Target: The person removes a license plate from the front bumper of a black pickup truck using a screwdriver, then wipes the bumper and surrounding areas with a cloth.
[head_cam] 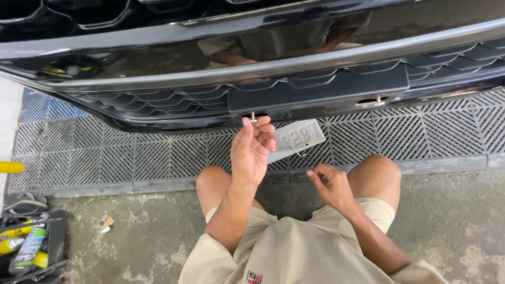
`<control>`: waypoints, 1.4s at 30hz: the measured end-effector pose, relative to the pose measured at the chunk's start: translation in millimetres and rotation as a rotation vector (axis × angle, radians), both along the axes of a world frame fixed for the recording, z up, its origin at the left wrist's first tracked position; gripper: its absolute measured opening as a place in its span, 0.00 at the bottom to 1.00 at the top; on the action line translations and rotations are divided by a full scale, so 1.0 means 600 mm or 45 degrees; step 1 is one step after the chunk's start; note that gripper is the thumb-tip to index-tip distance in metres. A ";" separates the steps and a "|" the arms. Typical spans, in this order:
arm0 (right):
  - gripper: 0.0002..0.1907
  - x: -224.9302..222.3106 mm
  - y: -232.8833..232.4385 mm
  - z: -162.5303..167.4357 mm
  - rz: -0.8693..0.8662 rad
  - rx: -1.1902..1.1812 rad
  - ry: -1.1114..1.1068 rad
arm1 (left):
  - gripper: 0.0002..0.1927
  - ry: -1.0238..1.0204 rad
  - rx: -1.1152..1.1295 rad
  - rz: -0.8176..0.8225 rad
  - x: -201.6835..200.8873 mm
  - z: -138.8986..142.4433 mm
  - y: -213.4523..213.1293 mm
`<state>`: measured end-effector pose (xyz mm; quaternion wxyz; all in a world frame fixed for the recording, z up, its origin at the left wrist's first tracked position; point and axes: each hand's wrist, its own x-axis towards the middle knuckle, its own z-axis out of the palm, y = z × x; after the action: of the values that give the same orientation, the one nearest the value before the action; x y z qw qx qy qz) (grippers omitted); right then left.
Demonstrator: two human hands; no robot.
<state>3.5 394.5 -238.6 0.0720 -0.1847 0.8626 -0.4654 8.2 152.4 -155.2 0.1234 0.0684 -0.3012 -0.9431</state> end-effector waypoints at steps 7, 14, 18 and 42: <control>0.14 0.019 -0.007 -0.005 0.026 -0.006 -0.083 | 0.12 -0.031 0.052 0.040 -0.006 -0.005 -0.002; 0.15 0.008 0.003 -0.003 -0.038 -0.027 -0.028 | 0.31 -0.079 0.175 -0.110 0.004 0.020 -0.002; 0.16 -0.002 0.007 0.002 -0.061 -0.027 0.004 | 0.26 -0.072 0.106 -0.081 0.000 0.033 0.001; 0.14 -0.199 0.000 -0.246 0.113 0.710 -0.259 | 0.16 -0.670 -1.654 -0.698 0.062 -0.398 -0.027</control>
<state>-115.9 394.3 -386.0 0.2262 -0.1479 0.9366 -0.2230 45.3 136.3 -394.0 -0.1763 0.1277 -0.8228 -0.5250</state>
